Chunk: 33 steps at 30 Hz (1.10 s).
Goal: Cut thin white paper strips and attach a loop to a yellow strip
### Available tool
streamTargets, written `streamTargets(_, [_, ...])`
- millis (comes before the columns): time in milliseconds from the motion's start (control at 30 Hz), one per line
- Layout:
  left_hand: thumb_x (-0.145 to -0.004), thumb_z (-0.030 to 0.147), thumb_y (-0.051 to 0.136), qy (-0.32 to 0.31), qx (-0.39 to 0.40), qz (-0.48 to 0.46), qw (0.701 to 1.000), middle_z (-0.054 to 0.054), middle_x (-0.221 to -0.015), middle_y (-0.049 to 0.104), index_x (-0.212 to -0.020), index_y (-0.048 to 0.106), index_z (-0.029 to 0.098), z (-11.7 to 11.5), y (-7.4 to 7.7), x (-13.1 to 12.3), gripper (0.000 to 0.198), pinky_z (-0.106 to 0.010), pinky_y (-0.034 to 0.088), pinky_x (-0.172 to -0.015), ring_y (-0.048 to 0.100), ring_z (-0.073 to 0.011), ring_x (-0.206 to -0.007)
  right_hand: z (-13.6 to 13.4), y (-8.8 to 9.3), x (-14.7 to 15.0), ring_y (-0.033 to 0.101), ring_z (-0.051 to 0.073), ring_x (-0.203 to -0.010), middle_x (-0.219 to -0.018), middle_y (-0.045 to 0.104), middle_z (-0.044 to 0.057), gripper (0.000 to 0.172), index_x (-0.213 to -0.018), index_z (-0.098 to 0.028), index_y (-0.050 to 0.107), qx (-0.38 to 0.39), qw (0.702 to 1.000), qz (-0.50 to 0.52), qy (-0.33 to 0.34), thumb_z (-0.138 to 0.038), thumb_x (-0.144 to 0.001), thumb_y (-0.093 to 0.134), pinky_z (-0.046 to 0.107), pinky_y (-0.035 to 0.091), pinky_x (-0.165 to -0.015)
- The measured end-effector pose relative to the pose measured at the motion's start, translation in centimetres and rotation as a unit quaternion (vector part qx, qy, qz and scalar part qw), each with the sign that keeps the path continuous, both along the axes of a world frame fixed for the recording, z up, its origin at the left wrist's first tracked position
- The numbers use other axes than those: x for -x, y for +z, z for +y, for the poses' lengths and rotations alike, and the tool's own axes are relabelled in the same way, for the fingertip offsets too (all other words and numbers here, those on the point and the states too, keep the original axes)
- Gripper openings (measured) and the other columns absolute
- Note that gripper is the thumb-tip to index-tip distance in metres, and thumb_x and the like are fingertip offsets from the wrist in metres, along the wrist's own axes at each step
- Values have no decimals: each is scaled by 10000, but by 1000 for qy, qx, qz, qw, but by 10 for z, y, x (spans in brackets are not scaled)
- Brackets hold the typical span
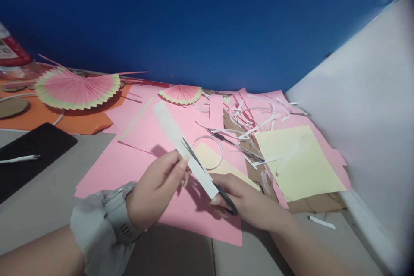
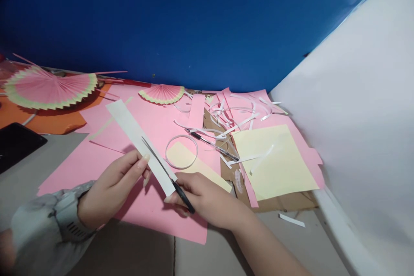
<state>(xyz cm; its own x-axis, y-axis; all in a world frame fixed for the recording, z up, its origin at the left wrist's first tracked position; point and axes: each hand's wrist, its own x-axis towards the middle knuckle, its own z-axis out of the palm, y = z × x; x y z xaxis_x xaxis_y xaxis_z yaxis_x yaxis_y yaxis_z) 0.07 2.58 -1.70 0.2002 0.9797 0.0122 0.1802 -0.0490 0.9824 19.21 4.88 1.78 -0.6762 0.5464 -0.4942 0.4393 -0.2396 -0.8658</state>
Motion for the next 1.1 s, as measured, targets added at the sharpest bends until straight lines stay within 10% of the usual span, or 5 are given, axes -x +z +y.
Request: streamTargets(1100, [-945,346,325,38,3,-3,999,45,-628,449,-728,446,188,-2,4,0,294,-229,373,-581,445,-92,-587,0,-4,-2,418,87,-552,-583,467,-48,204,-735,-168,460,-47,999,-5,21,-320,-858,516,204,329,-553])
